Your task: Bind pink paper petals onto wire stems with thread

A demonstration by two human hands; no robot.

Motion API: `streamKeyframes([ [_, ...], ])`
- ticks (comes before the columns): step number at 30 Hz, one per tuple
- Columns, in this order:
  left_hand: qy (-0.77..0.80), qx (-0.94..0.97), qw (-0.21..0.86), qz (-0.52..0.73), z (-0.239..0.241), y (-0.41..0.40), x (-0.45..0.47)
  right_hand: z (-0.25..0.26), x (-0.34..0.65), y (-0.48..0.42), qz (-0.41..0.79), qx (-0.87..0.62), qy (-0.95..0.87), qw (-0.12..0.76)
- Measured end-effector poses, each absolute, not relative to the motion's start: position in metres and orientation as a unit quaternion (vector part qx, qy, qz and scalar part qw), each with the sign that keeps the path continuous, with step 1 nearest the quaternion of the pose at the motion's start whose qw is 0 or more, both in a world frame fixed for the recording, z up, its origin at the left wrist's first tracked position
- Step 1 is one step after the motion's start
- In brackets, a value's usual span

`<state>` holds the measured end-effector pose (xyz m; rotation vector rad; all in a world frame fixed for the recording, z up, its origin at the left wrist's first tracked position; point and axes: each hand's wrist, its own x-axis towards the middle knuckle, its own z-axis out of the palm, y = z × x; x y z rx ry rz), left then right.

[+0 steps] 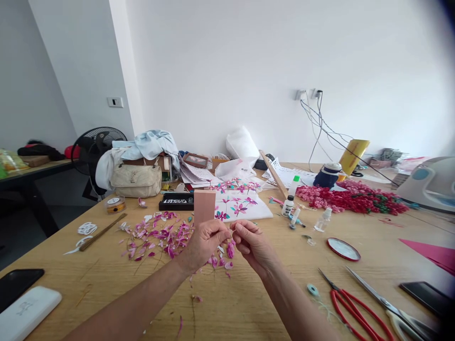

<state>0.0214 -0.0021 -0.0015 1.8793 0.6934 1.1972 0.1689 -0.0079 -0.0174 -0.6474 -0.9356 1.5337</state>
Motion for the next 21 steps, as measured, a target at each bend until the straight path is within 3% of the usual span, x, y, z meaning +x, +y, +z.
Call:
streamKeyframes([
  [21,0.250,0.607,0.618,0.433,-0.012,-0.002,0.028,-0.016,0.166,-0.008,0.593,-0.279,-0.407,0.636],
])
